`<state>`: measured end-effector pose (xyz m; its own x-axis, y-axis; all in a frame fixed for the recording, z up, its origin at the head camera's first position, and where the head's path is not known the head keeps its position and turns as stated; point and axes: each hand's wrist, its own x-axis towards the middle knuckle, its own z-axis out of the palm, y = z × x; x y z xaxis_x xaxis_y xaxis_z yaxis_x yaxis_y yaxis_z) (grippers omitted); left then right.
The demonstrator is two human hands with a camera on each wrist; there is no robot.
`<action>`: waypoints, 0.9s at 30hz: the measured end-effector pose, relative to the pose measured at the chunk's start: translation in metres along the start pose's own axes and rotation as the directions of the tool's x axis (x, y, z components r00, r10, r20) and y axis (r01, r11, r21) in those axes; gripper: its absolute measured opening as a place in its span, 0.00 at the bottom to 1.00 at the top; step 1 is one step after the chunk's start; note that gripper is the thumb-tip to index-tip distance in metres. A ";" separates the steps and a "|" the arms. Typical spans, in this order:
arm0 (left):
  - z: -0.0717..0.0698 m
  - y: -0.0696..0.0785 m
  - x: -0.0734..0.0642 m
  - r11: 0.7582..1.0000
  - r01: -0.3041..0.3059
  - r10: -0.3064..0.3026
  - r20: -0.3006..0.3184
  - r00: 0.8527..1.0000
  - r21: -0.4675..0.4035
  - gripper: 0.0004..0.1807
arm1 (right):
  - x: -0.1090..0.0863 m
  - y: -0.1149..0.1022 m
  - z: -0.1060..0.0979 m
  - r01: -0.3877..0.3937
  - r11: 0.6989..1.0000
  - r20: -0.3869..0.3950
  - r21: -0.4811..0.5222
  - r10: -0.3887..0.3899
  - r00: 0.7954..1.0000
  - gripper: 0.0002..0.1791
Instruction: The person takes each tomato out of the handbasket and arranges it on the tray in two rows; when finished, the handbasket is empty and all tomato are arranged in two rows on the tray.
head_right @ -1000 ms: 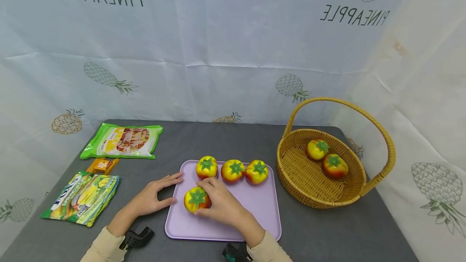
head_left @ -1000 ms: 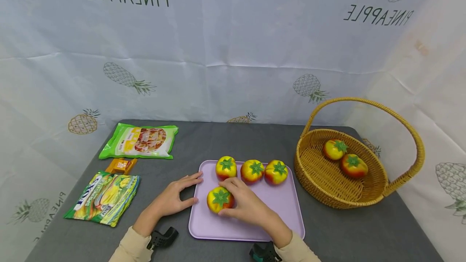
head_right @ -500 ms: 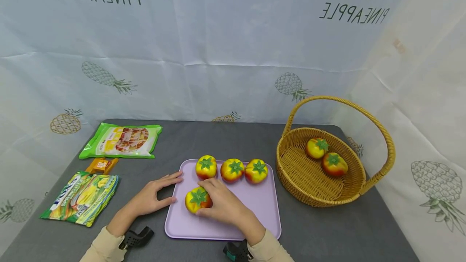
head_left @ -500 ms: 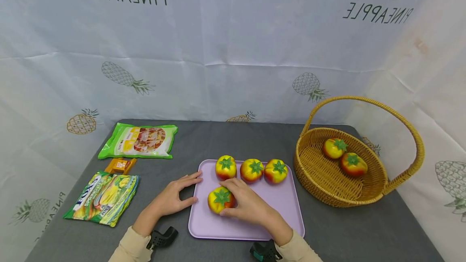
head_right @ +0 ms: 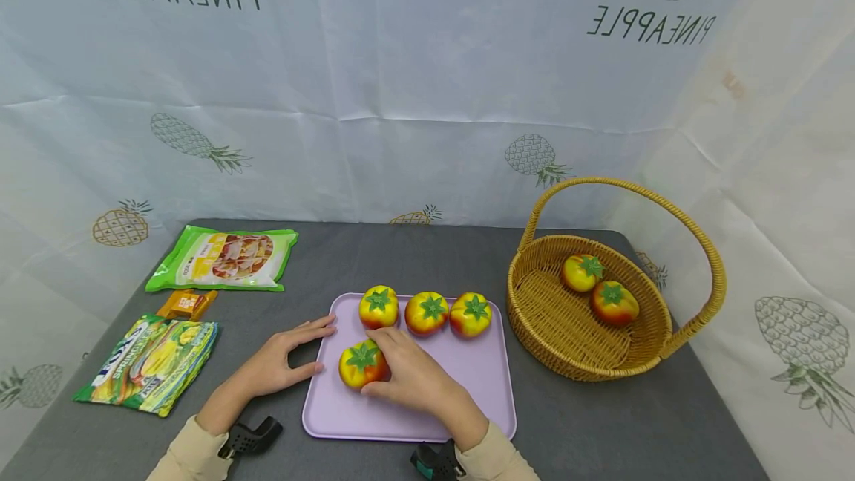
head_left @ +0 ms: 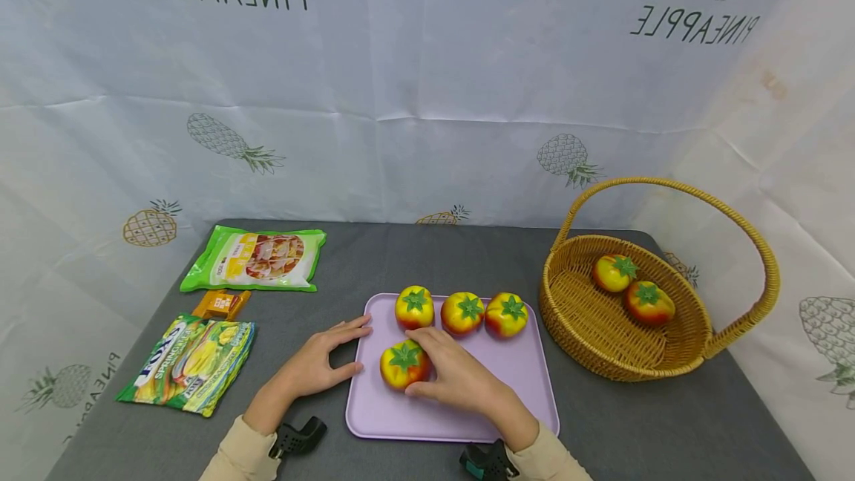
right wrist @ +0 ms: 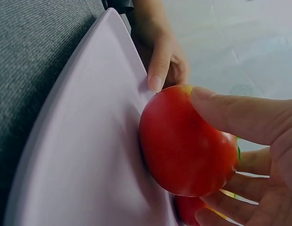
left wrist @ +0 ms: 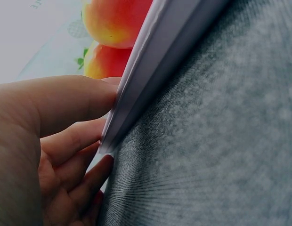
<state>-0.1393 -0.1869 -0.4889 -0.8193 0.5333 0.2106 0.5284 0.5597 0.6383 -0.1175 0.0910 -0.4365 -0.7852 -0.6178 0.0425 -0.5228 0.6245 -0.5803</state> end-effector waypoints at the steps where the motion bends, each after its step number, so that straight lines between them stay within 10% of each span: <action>1: 0.000 0.000 0.000 1.000 -0.002 0.002 -0.001 1.000 0.000 0.28 | 0.000 0.000 0.000 0.002 1.000 -0.003 -0.004 -0.002 1.000 0.40; 19: -0.001 -0.002 -0.002 1.000 0.012 -0.012 0.001 1.000 -0.001 0.28 | -0.001 0.001 -0.012 -0.006 1.000 -0.018 0.006 0.006 1.000 0.40; 27: 0.001 -0.003 0.000 1.000 -0.009 0.009 -0.009 1.000 0.015 0.28 | -0.011 0.011 -0.042 -0.036 0.998 -0.156 0.054 0.044 0.987 0.38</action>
<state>-0.1405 -0.1882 -0.4919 -0.8162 0.5330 0.2231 0.5393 0.5640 0.6254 -0.1284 0.1252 -0.4095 -0.8498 -0.5072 0.1435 -0.4754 0.6198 -0.6244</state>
